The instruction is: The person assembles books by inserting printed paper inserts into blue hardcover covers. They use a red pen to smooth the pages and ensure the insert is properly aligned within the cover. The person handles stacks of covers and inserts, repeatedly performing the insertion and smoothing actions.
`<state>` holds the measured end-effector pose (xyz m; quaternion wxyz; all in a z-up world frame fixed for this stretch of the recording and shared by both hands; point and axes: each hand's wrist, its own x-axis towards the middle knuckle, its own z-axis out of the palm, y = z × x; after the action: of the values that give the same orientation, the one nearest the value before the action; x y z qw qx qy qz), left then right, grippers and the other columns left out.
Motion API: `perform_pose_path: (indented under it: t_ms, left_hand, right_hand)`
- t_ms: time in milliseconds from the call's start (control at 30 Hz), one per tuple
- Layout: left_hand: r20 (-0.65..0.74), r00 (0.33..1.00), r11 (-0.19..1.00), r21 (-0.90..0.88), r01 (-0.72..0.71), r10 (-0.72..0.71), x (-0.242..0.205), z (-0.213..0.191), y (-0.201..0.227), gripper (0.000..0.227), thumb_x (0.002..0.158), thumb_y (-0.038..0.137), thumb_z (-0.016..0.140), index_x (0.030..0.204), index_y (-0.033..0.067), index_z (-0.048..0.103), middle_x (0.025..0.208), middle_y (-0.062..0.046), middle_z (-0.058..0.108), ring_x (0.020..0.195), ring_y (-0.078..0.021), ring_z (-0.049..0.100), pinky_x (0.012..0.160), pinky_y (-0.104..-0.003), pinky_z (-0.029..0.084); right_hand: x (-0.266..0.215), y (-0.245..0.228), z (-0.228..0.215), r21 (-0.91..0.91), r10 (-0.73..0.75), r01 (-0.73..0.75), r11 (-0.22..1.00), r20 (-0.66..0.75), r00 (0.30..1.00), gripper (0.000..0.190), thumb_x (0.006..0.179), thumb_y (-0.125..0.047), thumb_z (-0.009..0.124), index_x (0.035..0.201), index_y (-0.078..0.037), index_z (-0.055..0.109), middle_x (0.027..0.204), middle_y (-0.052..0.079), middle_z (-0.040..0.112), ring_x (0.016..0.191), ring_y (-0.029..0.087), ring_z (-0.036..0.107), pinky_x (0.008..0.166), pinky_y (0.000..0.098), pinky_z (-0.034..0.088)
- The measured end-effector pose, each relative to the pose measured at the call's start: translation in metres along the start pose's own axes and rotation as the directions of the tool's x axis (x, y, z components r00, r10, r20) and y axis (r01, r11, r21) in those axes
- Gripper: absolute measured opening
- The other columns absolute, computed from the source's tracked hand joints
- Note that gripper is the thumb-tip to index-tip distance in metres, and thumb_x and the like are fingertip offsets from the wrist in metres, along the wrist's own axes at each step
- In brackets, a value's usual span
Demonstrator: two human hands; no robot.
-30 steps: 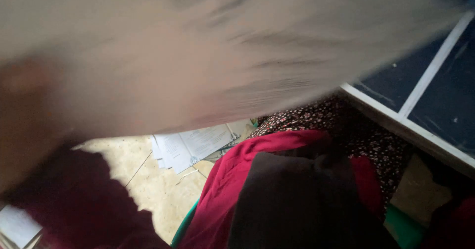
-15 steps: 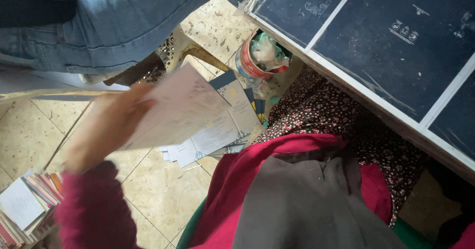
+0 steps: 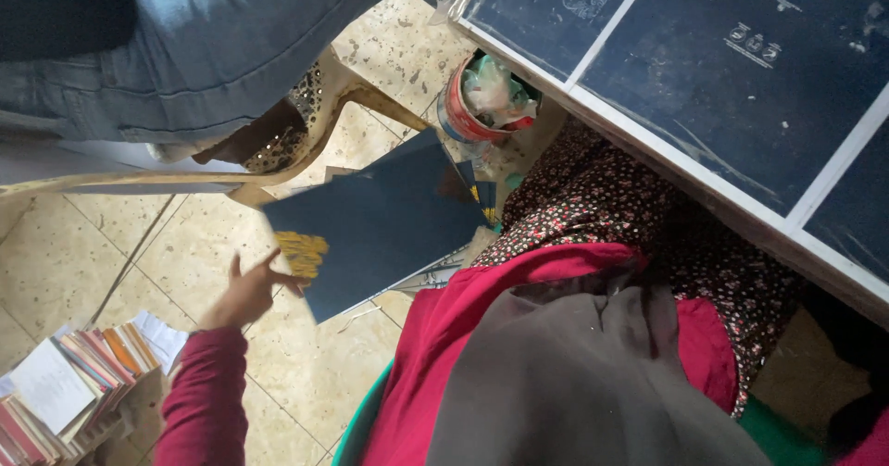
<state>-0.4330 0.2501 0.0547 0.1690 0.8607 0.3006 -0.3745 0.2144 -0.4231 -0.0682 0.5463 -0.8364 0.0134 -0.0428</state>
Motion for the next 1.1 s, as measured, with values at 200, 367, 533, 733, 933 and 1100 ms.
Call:
perform_pose_path:
  t_ms: [200, 367, 533, 733, 933, 1100]
  left_hand:
    - [-0.225, 0.965, 0.973, -0.156, -0.171, 0.134, 0.104, 0.035, 0.027, 0.050, 0.091, 0.000, 0.057, 0.128, 0.0281, 0.075, 0.131, 0.004, 0.076, 0.131, -0.0294, 0.066, 0.111, -0.058, 0.050]
    - [-0.262, 0.670, 0.645, -0.186, -0.741, 0.695, 0.044, -0.092, 0.277, 0.033, 0.097, 0.009, 0.057, 0.126, 0.0159, 0.071, 0.124, -0.007, 0.076, 0.120, -0.0338, 0.070, 0.100, -0.052, 0.055]
    - [-0.422, 0.142, 0.027, -0.265, -0.964, 0.895, -0.015, -0.110, 0.457, 0.030, 0.098, 0.010, 0.066, 0.127, 0.0027, 0.067, 0.123, -0.022, 0.073, 0.119, -0.0460, 0.067, 0.098, -0.055, 0.055]
    - [-0.501, -0.169, -0.397, -0.393, -0.830, 0.849, -0.059, -0.078, 0.557, 0.031, 0.093, -0.005, 0.071, 0.123, 0.0044, 0.064, 0.127, -0.017, 0.069, 0.123, -0.0386, 0.069, 0.104, -0.051, 0.056]
    - [-0.654, -0.258, -0.354, -0.017, -0.935, 0.712, -0.055, -0.048, 0.574, 0.037, 0.088, 0.006, 0.081, 0.119, 0.0172, 0.065, 0.125, 0.001, 0.071, 0.117, -0.0248, 0.062, 0.104, -0.039, 0.048]
    - [-0.655, -0.479, -0.504, 0.170, -0.847, 0.585, -0.077, -0.042, 0.573, 0.036, 0.096, 0.023, 0.077, 0.123, 0.0051, 0.062, 0.129, -0.019, 0.068, 0.112, -0.0392, 0.069, 0.094, -0.049, 0.057]
  right_hand:
    - [-0.014, -0.014, 0.007, 0.109, 0.021, -0.011, 0.994, -0.094, 0.995, 0.012, 0.109, -0.014, 0.071, 0.120, -0.018, 0.071, 0.092, 0.010, 0.065, 0.060, 0.022, 0.075, 0.043, 0.0306, 0.062]
    - [-0.083, -0.104, -0.104, 0.112, 0.039, 0.009, 0.994, -0.411, 0.911, 0.019, 0.105, -0.012, 0.074, 0.121, -0.020, 0.070, 0.093, 0.008, 0.063, 0.058, 0.018, 0.075, 0.042, 0.0267, 0.064]
    - [-0.134, -0.205, -0.082, 0.588, 0.219, 0.008, 0.809, -0.314, 0.924, 0.018, 0.104, -0.007, 0.061, 0.118, -0.008, 0.072, 0.083, 0.010, 0.055, 0.060, 0.020, 0.069, 0.046, 0.0261, 0.053]
    - [-0.157, -0.252, -0.075, 0.890, 0.197, 0.030, 0.454, -0.133, 0.971, 0.025, 0.102, -0.008, 0.064, 0.124, 0.002, 0.067, 0.089, 0.015, 0.056, 0.073, 0.023, 0.061, 0.059, 0.0284, 0.046]
    - [-0.162, -0.252, -0.082, 0.929, 0.201, 0.040, 0.367, -0.122, 0.972, 0.028, 0.101, -0.010, 0.065, 0.124, 0.006, 0.069, 0.093, 0.017, 0.057, 0.075, 0.022, 0.057, 0.061, 0.0287, 0.043]
    - [-0.179, -0.294, -0.065, 0.929, 0.225, 0.066, 0.364, -0.157, 0.962, 0.024, 0.104, -0.006, 0.058, 0.122, 0.008, 0.064, 0.091, 0.014, 0.054, 0.074, 0.020, 0.055, 0.062, 0.0270, 0.041]
